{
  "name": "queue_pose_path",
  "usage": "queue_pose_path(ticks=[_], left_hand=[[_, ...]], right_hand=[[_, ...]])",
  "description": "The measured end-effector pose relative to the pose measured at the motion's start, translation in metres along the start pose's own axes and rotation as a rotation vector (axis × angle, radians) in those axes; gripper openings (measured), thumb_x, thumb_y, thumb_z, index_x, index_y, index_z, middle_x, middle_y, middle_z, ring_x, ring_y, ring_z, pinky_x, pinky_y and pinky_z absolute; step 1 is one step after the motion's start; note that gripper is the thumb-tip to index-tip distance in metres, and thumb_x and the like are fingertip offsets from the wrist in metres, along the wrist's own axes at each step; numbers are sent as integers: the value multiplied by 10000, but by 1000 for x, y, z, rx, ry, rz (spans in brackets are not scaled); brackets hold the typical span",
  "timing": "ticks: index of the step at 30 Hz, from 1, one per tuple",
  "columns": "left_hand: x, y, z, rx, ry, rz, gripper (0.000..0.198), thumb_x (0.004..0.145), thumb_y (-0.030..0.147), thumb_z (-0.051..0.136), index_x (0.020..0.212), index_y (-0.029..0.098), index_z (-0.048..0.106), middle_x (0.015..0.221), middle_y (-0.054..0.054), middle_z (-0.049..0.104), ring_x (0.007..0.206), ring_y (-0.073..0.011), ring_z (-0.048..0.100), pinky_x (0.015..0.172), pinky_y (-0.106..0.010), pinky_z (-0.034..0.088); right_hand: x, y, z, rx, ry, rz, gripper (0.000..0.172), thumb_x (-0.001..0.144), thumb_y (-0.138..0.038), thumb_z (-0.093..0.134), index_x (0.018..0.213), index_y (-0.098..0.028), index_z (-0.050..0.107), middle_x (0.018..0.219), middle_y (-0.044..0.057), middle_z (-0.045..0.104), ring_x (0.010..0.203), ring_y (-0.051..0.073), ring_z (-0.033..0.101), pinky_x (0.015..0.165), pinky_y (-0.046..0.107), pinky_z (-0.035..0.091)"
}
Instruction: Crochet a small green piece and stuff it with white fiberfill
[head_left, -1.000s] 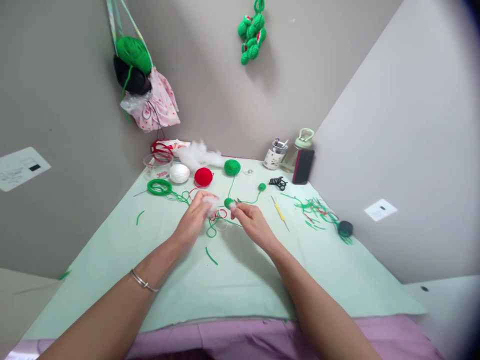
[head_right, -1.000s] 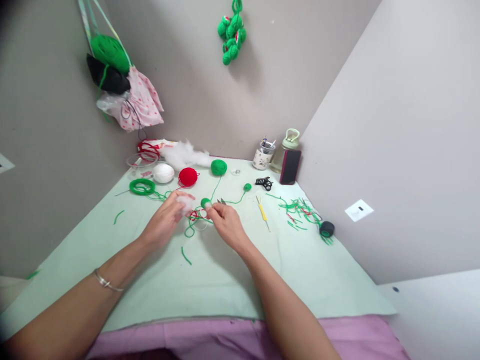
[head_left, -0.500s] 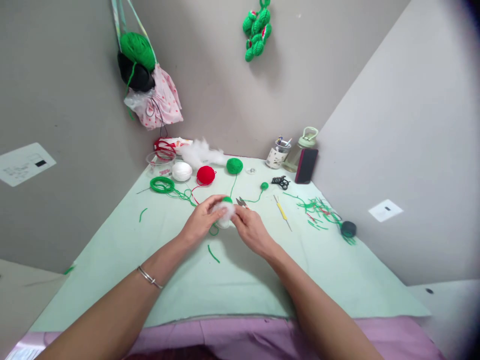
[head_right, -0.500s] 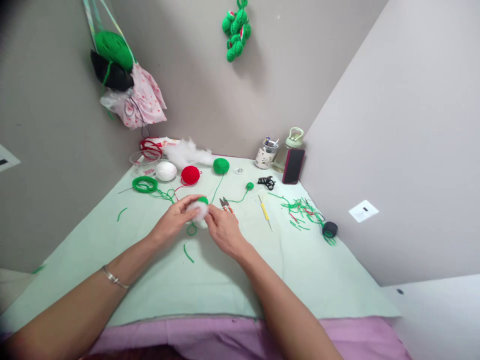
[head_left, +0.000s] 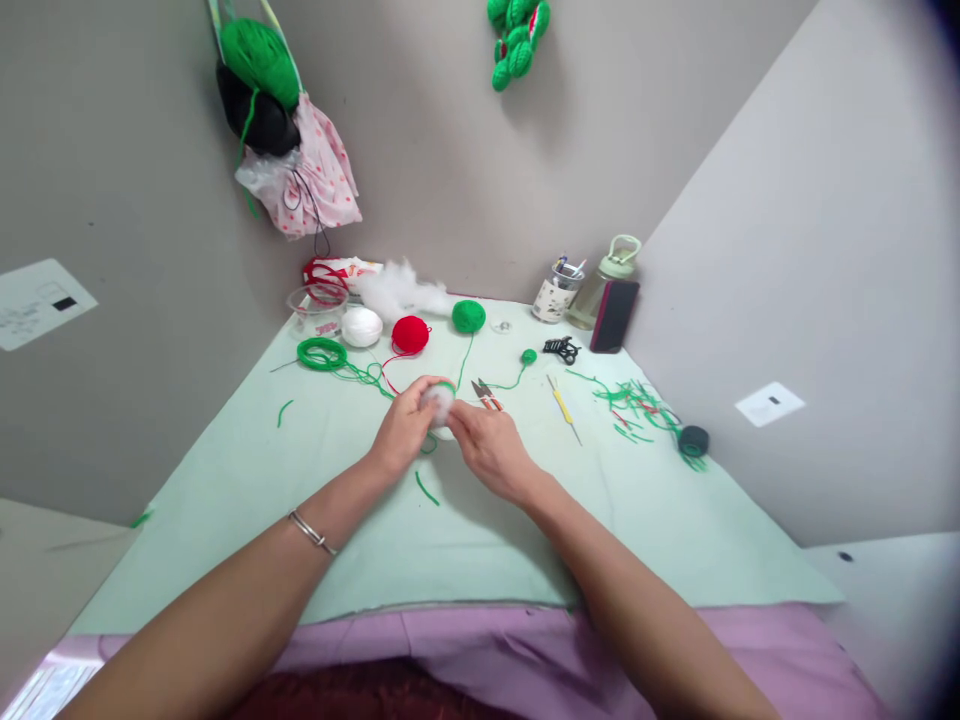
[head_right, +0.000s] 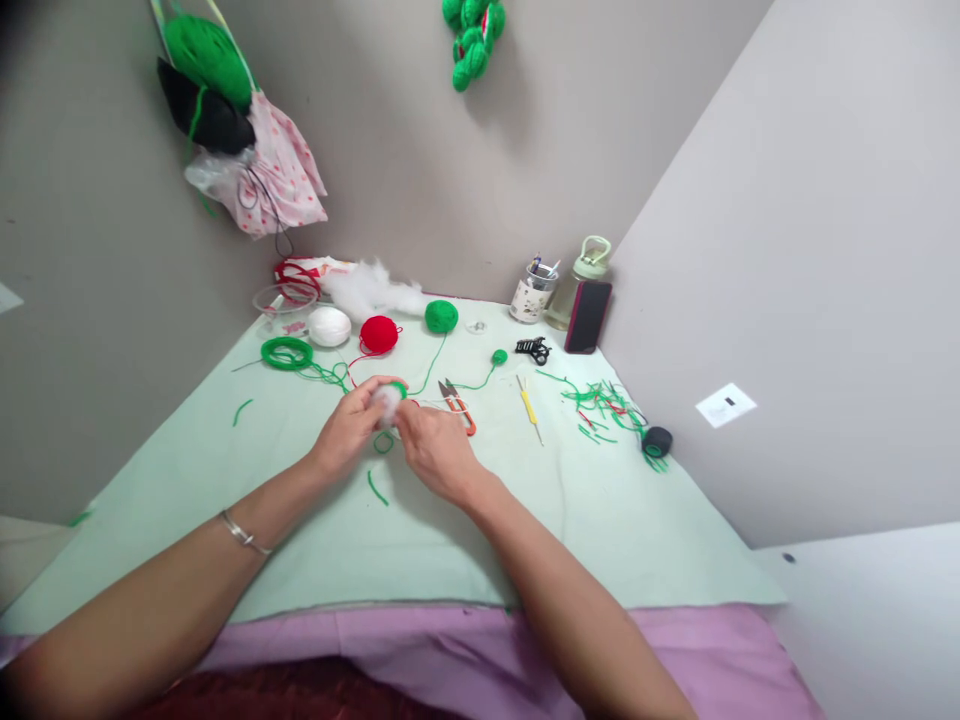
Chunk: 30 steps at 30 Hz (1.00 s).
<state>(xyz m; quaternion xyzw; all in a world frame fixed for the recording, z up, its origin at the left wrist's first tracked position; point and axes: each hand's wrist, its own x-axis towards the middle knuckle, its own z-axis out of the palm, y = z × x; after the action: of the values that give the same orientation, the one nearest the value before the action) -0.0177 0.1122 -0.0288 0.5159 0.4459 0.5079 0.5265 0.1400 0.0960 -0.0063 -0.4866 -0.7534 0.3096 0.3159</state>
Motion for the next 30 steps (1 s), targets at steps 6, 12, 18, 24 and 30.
queue_pose_path(ticks=[6, 12, 18, 24, 30], left_hand=[[-6, 5, 0, 102, 62, 116, 274, 833, 339, 678, 1078, 222, 643, 1042, -33, 679, 989, -238, 609, 954, -335, 493], [-11, 11, -1, 61, -17, 102, 353, 796, 279, 679, 1138, 198, 653, 1160, -68, 680, 1118, -251, 617, 1024, -348, 470], [-10, 17, -3, -25, -114, 39, 412, 889, 496, 678, 1179, 203, 689, 1133, -71, 714, 1012, -224, 678, 879, -312, 535], [-4, 8, -4, -10, -88, 29, 414, 787, 436, 778, 1113, 188, 721, 1015, -48, 736, 881, -205, 678, 788, -293, 531], [-4, 3, -1, 10, 35, 23, 240, 787, 384, 714, 927, 200, 650, 766, 27, 643, 673, -149, 587, 636, -254, 471]], right_hand=[[6, 6, 3, 276, 6, 83, 507, 986, -623, 432, 701, -223, 557, 565, -47, 331, 540, 133, 300, 532, 280, 268], [9, 12, 3, 359, 60, 151, 366, 847, -502, 584, 617, -220, 539, 552, -48, 384, 547, 114, 296, 538, 278, 246], [8, 7, -3, 367, 67, 178, 373, 800, -488, 616, 572, -222, 488, 551, -58, 349, 557, 105, 262, 543, 284, 234], [4, -3, -10, 330, 1, 157, 394, 835, -492, 621, 610, -238, 420, 576, -63, 351, 557, 107, 275, 555, 280, 242], [-5, -15, 1, 213, 22, 92, 253, 874, -355, 571, 660, -237, 502, 618, -24, 466, 622, 150, 379, 650, 302, 288]])
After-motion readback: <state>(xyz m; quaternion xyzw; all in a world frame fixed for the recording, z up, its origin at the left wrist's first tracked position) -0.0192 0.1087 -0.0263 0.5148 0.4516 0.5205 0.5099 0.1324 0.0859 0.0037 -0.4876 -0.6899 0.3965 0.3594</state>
